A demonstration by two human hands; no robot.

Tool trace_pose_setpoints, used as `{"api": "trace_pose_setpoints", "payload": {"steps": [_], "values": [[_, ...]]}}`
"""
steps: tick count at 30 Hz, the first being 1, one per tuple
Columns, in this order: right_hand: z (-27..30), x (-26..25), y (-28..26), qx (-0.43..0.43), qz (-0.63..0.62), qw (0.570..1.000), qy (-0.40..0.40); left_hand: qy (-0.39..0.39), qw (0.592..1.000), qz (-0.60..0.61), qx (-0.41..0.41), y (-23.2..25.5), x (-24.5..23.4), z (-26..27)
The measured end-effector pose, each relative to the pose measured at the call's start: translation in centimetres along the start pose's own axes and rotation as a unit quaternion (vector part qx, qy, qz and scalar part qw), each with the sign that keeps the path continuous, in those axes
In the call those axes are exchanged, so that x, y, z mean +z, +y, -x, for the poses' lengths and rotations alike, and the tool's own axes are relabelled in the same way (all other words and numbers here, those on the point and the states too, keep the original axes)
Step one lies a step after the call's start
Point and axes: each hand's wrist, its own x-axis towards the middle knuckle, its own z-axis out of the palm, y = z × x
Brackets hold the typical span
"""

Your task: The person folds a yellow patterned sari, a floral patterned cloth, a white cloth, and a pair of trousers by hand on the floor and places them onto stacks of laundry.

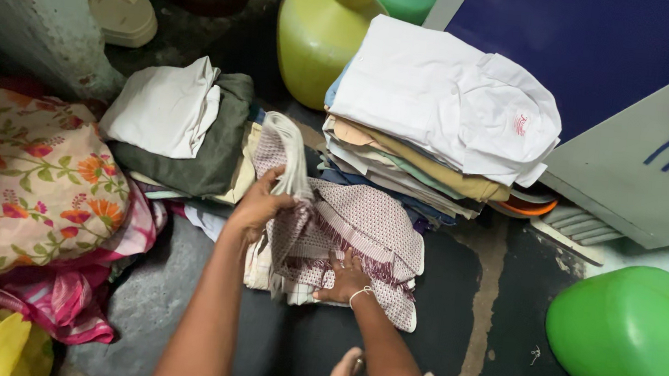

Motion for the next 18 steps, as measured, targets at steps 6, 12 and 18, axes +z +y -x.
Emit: {"api": "trace_pose_setpoints", "payload": {"steps": [6, 12, 18], "values": [[0.1, 0.3, 0.0, 0.008, 0.009, 1.000, -0.013, -0.013, 0.997, 0.072, -0.025, 0.0, 1.5, 0.5], [1.4, 0.8, 0.4, -0.005, -0.010, 1.000, 0.017, 0.023, 0.990, 0.132, -0.048, 1.0, 2.4, 2.3], [3.3, 1.6, -0.2, -0.009, -0.052, 0.994, 0.095, 0.082, 0.978, 0.191, 0.025, -2.5, 1.3, 1.7]]}}
